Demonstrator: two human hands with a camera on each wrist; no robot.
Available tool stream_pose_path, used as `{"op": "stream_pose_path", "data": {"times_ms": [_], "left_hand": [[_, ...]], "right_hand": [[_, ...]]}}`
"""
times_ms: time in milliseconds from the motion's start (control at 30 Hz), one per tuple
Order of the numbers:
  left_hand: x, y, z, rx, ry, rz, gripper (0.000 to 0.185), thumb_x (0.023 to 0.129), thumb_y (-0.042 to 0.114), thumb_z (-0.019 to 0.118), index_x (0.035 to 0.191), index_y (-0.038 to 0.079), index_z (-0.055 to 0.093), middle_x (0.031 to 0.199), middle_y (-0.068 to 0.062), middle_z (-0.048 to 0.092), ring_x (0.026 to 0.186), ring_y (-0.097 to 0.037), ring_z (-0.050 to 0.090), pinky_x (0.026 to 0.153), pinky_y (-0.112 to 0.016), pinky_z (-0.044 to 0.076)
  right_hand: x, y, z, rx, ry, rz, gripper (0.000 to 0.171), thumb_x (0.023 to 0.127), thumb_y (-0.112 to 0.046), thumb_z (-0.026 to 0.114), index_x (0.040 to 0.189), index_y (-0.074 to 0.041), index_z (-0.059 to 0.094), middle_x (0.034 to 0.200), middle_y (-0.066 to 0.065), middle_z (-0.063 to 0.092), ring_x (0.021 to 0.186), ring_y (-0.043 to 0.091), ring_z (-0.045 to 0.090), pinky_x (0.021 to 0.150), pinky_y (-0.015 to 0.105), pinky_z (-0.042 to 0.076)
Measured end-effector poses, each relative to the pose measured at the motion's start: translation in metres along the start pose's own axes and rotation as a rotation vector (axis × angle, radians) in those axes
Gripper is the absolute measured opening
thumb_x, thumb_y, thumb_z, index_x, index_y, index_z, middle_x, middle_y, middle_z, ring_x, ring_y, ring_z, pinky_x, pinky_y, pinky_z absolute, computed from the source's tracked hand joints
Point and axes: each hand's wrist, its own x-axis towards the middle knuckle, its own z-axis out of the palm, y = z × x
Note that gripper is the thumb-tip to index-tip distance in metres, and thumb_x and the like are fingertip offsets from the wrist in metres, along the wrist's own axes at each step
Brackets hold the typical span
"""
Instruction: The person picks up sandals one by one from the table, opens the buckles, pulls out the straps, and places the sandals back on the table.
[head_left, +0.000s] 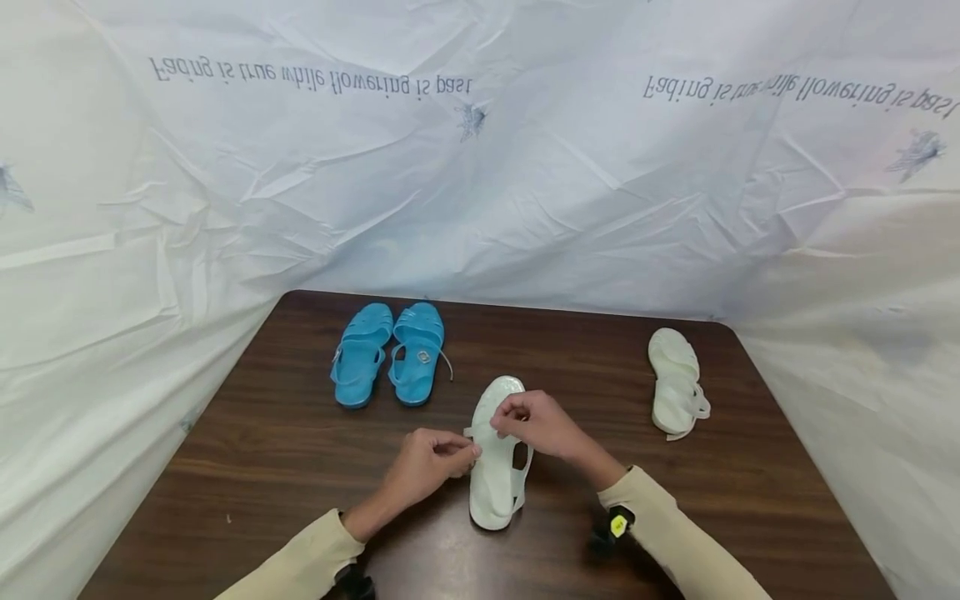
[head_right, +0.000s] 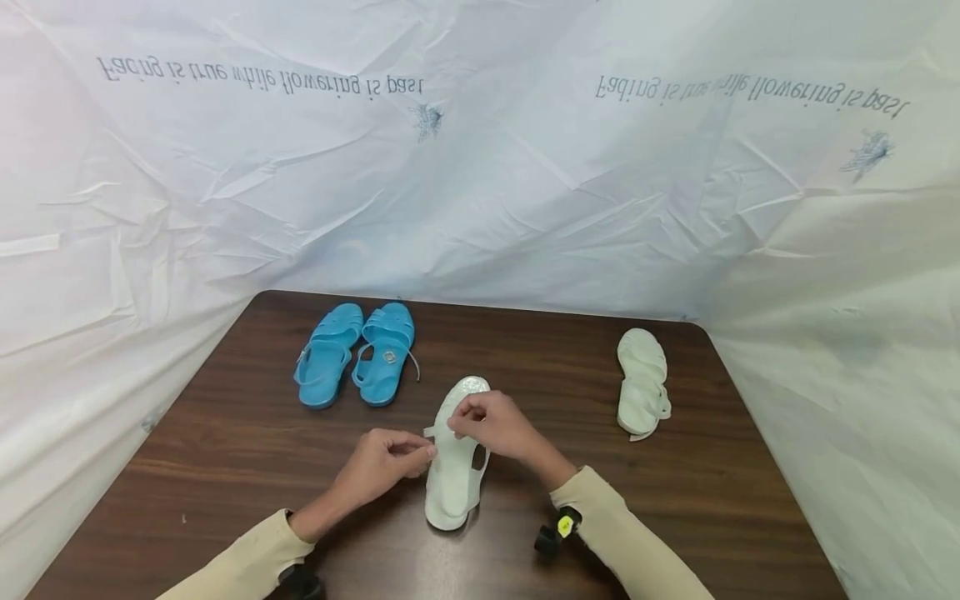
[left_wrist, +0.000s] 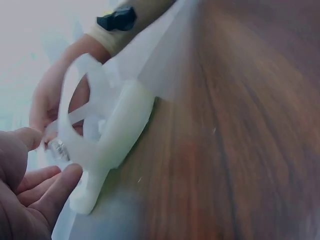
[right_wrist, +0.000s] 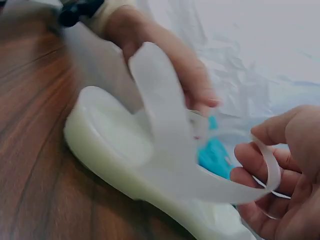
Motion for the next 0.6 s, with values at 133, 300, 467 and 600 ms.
{"op": "stream_pose_path", "data": {"times_ms": [133,300,467,600], "left_hand": [[-0.001,-0.002,-0.008,-0.018,0.023,-0.06,0.024,0.095,0.036,0.075,0.091,0.013,0.079,0.076,-0.005,0.075,0.065,-0.019,0.072,0.06,-0.031,0.06],[-0.001,-0.004,-0.012,0.067,0.09,-0.041,0.017,0.096,0.033,0.073,0.095,0.016,0.075,0.079,-0.003,0.073,0.063,-0.016,0.067,0.056,-0.03,0.056],[0.0,-0.005,-0.008,0.106,0.056,-0.038,0.025,0.098,0.035,0.07,0.11,0.014,0.073,0.1,0.002,0.075,0.086,-0.012,0.071,0.071,-0.027,0.058],[0.001,-0.006,-0.002,0.097,-0.03,-0.034,0.036,0.099,0.039,0.068,0.122,0.012,0.07,0.112,0.001,0.073,0.098,-0.011,0.07,0.082,-0.027,0.057]], "right_hand": [[0.006,-0.004,0.013,-0.091,-0.056,-0.046,0.016,0.101,-0.028,0.066,0.097,-0.017,0.076,0.084,-0.007,0.071,0.078,0.011,0.066,0.063,0.028,0.052],[0.007,-0.005,0.02,-0.179,-0.112,-0.14,0.017,0.103,-0.027,0.064,0.102,-0.018,0.078,0.09,-0.012,0.073,0.079,0.003,0.065,0.069,0.026,0.055],[0.001,-0.004,0.016,-0.241,-0.109,-0.125,0.024,0.103,-0.03,0.064,0.114,-0.014,0.077,0.105,-0.009,0.075,0.091,0.003,0.067,0.078,0.026,0.056],[-0.009,-0.004,0.008,-0.256,-0.062,-0.082,0.029,0.103,-0.033,0.064,0.121,-0.014,0.075,0.114,-0.005,0.074,0.1,0.008,0.068,0.082,0.028,0.057]]}}
